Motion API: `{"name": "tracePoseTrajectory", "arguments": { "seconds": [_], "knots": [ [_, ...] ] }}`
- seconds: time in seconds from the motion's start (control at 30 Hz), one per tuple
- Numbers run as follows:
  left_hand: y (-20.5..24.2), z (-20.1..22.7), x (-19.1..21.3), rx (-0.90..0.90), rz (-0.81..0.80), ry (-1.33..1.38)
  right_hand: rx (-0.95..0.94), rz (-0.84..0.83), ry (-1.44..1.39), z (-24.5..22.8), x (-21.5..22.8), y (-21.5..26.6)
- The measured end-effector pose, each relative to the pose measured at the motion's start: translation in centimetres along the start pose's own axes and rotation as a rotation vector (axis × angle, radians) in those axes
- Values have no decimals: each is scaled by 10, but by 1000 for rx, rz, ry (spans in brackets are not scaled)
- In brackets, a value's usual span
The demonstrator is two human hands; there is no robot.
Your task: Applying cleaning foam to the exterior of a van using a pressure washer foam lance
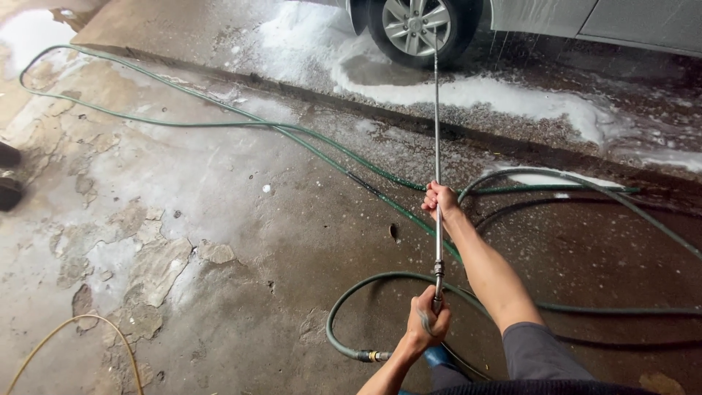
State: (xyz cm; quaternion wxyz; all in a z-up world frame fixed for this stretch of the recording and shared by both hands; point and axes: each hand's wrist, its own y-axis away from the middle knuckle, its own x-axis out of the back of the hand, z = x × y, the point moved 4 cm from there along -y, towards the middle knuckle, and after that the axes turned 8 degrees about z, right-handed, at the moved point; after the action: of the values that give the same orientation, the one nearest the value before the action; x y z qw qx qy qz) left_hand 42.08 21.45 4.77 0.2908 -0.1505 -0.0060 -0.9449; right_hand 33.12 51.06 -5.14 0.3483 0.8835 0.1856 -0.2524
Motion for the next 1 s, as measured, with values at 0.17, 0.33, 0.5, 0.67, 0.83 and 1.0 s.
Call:
{"name": "tracePoseTrajectory", "arguments": {
  "seconds": [0.17,0.33,0.5,0.67,0.83,1.0],
  "knots": [
    [-19,5,-17,14,49,-14,-11,18,-4,-19,1,-4],
    [-25,1,-39,30,19,-27,-20,5,38,-28,6,-7],
    [-44,3,-39,53,41,-62,-8,11,53,-37,-6,-10],
    [-55,4,-37,34,59,-43,-40,-4,42,-40,-14,-9],
    [-47,-8,-35,50,51,-69,-46,24,45,-33,-14,-4],
    [-38,-17,-14,29,81,-85,-55,30,8,-4,-18,-22]
  ]
}}
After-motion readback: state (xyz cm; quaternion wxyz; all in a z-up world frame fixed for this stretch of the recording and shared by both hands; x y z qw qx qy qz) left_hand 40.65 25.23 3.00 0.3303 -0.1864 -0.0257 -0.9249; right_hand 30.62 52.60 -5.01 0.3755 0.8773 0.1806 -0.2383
